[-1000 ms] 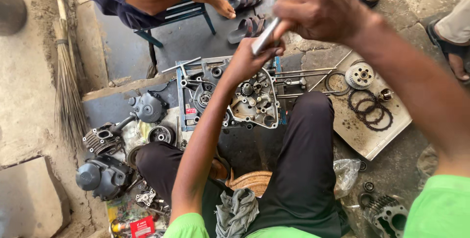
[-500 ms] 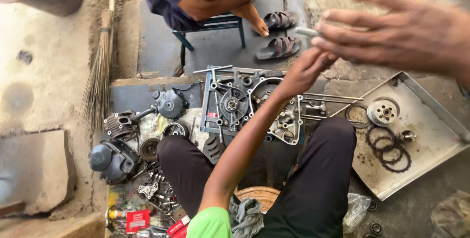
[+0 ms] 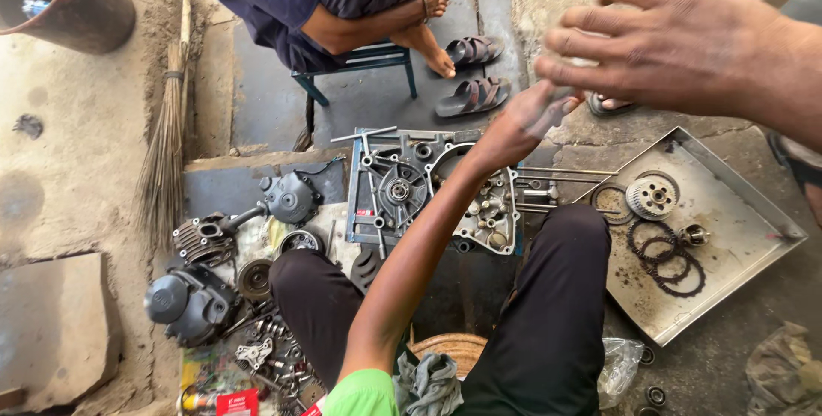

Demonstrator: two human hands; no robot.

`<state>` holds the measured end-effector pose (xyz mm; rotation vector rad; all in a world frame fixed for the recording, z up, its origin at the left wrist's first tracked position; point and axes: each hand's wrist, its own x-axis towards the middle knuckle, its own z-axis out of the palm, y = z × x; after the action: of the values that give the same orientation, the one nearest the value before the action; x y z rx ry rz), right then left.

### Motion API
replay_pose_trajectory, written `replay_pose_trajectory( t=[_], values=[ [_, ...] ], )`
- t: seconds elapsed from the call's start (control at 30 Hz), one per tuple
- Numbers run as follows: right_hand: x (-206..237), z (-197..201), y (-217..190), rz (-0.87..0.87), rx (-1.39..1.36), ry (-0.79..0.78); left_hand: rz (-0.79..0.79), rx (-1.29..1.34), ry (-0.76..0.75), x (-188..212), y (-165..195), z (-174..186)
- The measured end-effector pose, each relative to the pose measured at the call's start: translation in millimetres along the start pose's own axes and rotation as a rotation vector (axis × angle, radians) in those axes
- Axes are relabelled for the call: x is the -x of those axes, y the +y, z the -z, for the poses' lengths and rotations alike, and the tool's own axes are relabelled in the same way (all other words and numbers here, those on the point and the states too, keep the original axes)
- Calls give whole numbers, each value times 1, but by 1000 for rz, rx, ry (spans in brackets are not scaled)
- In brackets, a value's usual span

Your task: The person uses a T-handle wrench to tighten bolts on a disassembled engine casing resting on their lap. They repeatedly reposition the tool and apply torque to fasten components within the open engine housing.

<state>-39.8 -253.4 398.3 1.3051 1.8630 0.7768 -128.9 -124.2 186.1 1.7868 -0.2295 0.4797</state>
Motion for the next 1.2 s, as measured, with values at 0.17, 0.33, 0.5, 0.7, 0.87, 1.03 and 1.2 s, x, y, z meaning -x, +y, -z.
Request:
replay_pose_trajectory(
  t=[0.17,0.33,0.5,0.7,0.87,1.03,1.2],
  values=[
    [4,-10,0,-44,-147,48,-22,-4,18,2,6,2],
    [0,-1,-5,-108,-288,-171,3,-9,-32,5,13,4],
    [5,14,-22,-347,-520,-49,16,-1,-17,9,19,11],
    [-5,1,-9,-93,-370,194,-20,-64,-83,8,31,12],
    [12,7,-10,-275,-262,-87,-11,45,-69,8,41,13],
    [13,-18,0,-25,-3,448,107,-8,-125,12,5,12],
    [-16,-44,5,555,532,509,-317,-606,-126,24,-55,10]
  ],
)
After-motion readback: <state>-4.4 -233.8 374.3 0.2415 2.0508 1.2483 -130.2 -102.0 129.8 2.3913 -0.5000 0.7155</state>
